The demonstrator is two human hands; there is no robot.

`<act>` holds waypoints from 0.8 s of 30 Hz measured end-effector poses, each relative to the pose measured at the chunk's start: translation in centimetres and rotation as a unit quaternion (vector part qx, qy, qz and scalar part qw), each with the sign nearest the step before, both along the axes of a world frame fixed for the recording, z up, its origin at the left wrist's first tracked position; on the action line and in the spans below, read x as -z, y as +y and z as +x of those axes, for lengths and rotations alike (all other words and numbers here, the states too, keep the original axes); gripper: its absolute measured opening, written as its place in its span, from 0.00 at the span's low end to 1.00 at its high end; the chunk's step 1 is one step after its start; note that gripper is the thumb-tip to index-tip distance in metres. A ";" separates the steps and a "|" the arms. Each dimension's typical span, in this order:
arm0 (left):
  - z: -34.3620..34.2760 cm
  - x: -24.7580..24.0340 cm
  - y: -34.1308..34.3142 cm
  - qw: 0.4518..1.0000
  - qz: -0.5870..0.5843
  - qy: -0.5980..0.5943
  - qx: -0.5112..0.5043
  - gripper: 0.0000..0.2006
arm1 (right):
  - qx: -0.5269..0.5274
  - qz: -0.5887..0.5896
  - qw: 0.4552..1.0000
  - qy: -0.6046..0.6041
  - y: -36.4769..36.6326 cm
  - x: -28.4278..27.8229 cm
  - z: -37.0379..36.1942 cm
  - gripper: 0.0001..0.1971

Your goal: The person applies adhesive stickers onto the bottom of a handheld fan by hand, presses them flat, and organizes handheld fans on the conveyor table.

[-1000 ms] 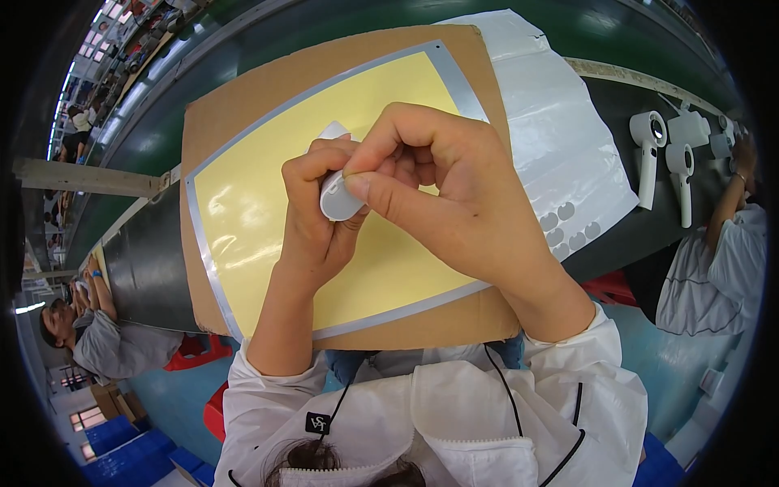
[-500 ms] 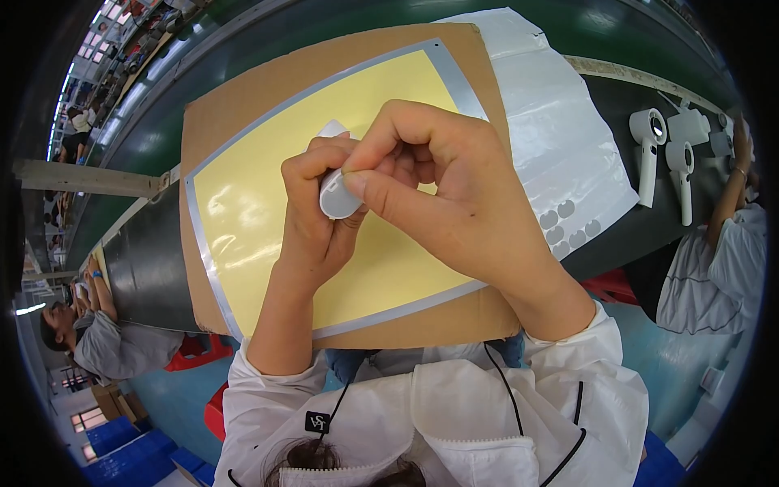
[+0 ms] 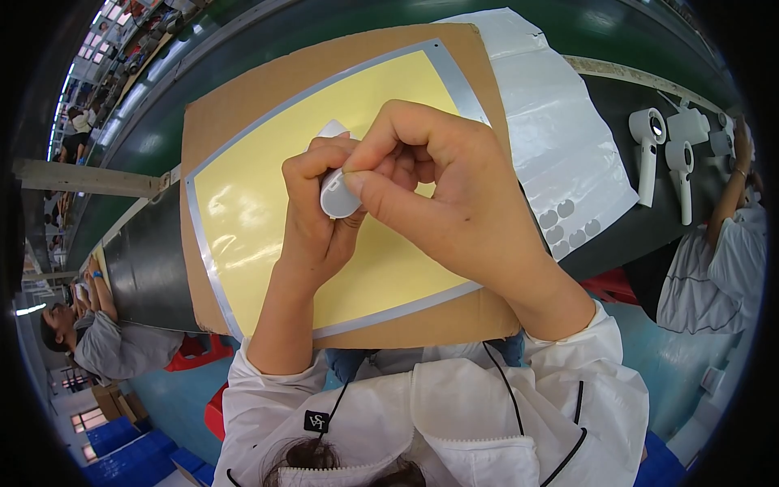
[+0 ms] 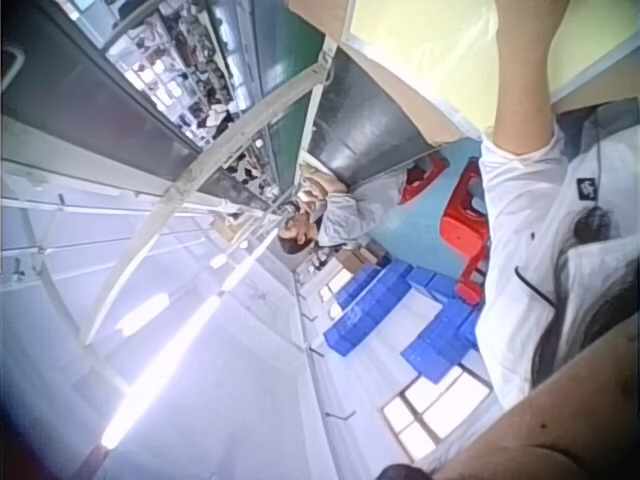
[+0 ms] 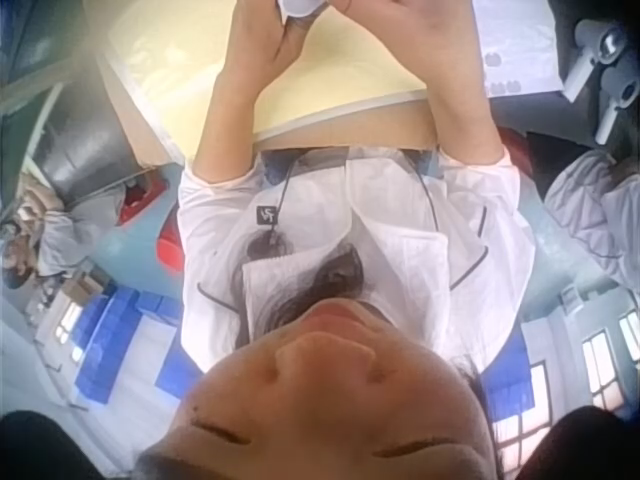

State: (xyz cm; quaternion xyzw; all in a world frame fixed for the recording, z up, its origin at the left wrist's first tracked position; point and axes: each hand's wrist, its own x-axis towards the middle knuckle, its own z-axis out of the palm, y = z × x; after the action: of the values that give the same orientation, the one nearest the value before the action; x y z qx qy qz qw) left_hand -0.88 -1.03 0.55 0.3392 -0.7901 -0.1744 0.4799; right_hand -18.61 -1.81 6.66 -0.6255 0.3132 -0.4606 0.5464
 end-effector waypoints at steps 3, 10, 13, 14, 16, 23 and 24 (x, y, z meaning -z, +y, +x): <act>-0.2 -0.1 0.1 1.000 -0.001 0.011 -0.005 0.23 | -0.006 0.002 1.000 0.016 -0.1 0.0 -0.2 0.04; -0.3 -0.1 0.1 1.000 -0.013 0.027 -0.005 0.26 | 0.000 -0.005 1.000 0.027 -0.1 -0.1 -0.2 0.04; -0.2 -0.1 0.1 1.000 -0.013 0.023 -0.006 0.26 | 0.001 -0.007 1.000 0.027 -0.1 -0.1 -0.2 0.04; -0.2 -0.1 0.1 1.000 -0.013 0.023 -0.006 0.26 | 0.001 -0.005 1.000 0.025 -0.1 0.0 -0.1 0.04; -0.2 -0.1 0.1 1.000 -0.012 0.021 -0.009 0.26 | 0.001 -0.004 1.000 0.022 0.0 0.0 -0.1 0.04; -0.2 -0.1 0.1 1.000 -0.009 0.026 -0.002 0.26 | 0.005 0.005 1.000 0.018 0.1 -0.1 0.0 0.04; -0.3 -0.1 0.1 1.000 -0.009 0.027 -0.003 0.26 | 0.006 0.004 1.000 0.020 0.1 -0.2 0.0 0.04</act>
State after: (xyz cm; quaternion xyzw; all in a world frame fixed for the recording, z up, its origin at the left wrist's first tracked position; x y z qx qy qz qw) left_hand -1.13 -0.95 0.68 0.3322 -0.7774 -0.1752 0.5045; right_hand -18.63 -1.74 6.81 -0.6305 0.3291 -0.4501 0.5400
